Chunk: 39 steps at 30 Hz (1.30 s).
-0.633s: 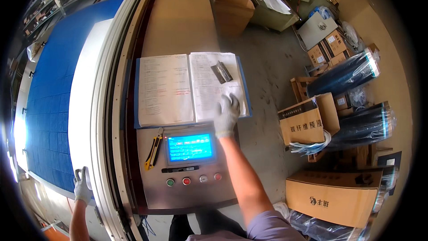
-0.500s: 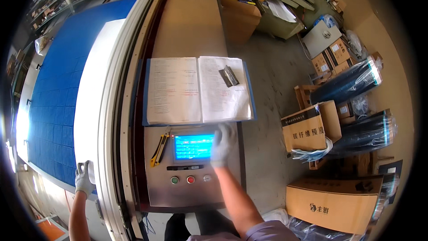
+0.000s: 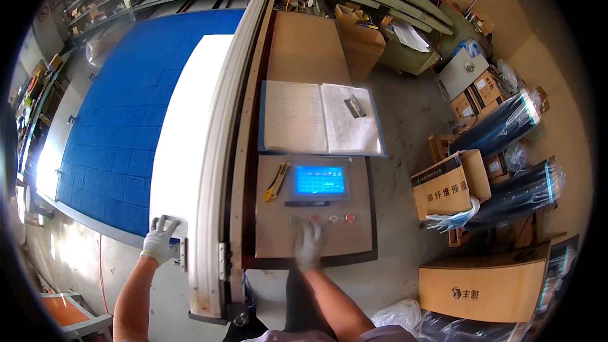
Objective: The person operates a large industrial sheet laminator in a workshop. They place a white sheet onto the machine's blue mat, use a hex key to adjust a clamp, and interact with the control panel. They then retrieve a black sheet from a box and place it on a separate table before returning to the machine to continue adjustments.
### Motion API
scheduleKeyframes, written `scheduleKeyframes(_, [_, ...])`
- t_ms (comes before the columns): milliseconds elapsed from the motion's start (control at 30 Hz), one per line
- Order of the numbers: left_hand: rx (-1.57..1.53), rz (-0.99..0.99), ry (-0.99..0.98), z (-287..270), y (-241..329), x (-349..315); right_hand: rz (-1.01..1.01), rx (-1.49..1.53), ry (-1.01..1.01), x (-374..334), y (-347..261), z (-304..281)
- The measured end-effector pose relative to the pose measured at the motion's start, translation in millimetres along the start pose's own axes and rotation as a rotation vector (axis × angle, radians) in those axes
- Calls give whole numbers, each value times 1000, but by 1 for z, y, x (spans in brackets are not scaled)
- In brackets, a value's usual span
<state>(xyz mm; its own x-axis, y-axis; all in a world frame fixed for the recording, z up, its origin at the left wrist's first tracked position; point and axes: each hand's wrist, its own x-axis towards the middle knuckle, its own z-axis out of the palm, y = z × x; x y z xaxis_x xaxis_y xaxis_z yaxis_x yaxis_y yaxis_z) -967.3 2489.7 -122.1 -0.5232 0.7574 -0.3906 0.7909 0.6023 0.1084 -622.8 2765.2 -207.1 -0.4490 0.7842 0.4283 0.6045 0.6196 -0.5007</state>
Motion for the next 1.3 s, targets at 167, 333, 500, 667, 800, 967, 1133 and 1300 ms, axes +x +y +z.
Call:
scheduleKeyframes(167, [-136, -3, 36, 5, -32, 19, 81, -227, -40, -4, -21, 4])
scheduleKeyframes(333, [-107, -76, 266, -20, -25, 68, 44, -274, -100, -4, -20, 5])
scheduleKeyframes(500, [21, -57, 133, -7, -15, 70, -11, -319, -172, -5, -12, 8])
scheduleKeyframes(667, [127, -122, 6, -6, -9, 79, -103, -265, -169, -1, -10, 8])
scheduleKeyframes(800, [178, -173, -51, -10, -9, 85, 62, -363, -230, 3, -34, 11])
scheduleKeyframes(967, [198, -188, -61, -12, -6, 88, 86, -331, -215, 5, -35, 12])
scheduleKeyframes(1133, [166, -195, -62, -11, -7, 91, 65, -323, -213, 8, -33, 10])
scheduleKeyframes(1300, [183, -197, -63, -6, -8, 93, 57, -282, -156, 7, -33, 12])
